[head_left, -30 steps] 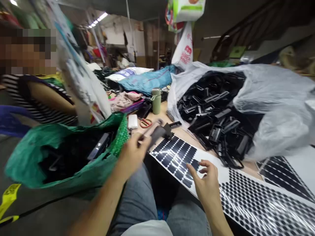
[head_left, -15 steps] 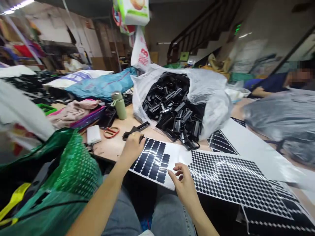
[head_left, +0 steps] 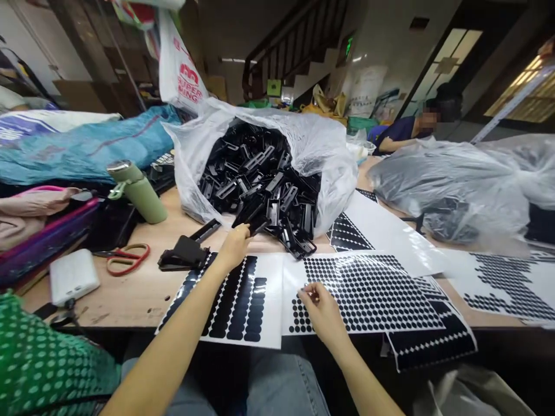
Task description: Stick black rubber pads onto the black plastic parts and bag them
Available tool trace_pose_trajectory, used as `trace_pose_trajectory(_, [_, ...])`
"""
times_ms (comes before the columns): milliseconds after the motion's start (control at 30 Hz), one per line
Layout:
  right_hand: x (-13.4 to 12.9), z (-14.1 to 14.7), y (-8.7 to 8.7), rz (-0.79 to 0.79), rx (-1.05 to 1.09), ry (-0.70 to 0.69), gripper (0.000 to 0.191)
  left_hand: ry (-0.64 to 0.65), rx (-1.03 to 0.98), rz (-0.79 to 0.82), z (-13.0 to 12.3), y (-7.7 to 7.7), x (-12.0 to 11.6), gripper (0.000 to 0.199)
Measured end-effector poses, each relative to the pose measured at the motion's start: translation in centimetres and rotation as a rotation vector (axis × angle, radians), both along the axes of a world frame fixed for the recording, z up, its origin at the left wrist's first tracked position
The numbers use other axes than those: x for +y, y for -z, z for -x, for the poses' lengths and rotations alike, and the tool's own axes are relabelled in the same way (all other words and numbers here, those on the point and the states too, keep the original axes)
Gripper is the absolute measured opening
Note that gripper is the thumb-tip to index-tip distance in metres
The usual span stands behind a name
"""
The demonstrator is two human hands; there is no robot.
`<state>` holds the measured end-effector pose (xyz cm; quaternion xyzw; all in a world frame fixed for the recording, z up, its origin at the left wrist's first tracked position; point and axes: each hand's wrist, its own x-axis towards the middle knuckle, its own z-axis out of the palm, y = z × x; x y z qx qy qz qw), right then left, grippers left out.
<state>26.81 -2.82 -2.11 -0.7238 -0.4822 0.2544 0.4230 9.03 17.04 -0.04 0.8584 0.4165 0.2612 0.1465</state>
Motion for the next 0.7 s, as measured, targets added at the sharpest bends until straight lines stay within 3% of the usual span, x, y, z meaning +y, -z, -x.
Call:
trace_pose_trajectory(100, [2.5,-1.3,0.2,0.049,-0.199,-0.001,0.014,-0.067,-0.256,0.247,1.0,-0.4,-2.6,0.010])
trace_pose_trajectory(200, [3.6,-1.9,-0.1,0.179,-0.284,-0.107,0.010,-0.119,-0.625,0.765,2.0,-1.2,-5.9,0.020])
trace_pose_trajectory(267, [3.5,-1.8,-0.4,0.233,-0.302,-0.191,0.009,-0.119,-0.735,1.046,2.6,-1.7,-7.9,0.020])
trace_pose_trajectory(333, [3.1,-1.5,-0.4,0.266,-0.333,-0.253,0.009,-0.112,-0.755,1.217,3.2,-2.1,-9.2,0.019])
trace_pose_trajectory(567, [2.1,-1.5,-0.8,0.281,-0.375,-0.265,0.013,-0.155,-0.763,1.465,4.1,-2.0,-10.6,0.022])
trace_pose_trajectory(700, [1.4,-0.1,-3.3,0.235,-0.097,-0.296,0.016,-0.123,-0.739,1.491,3.9,-1.6,-11.4,0.022])
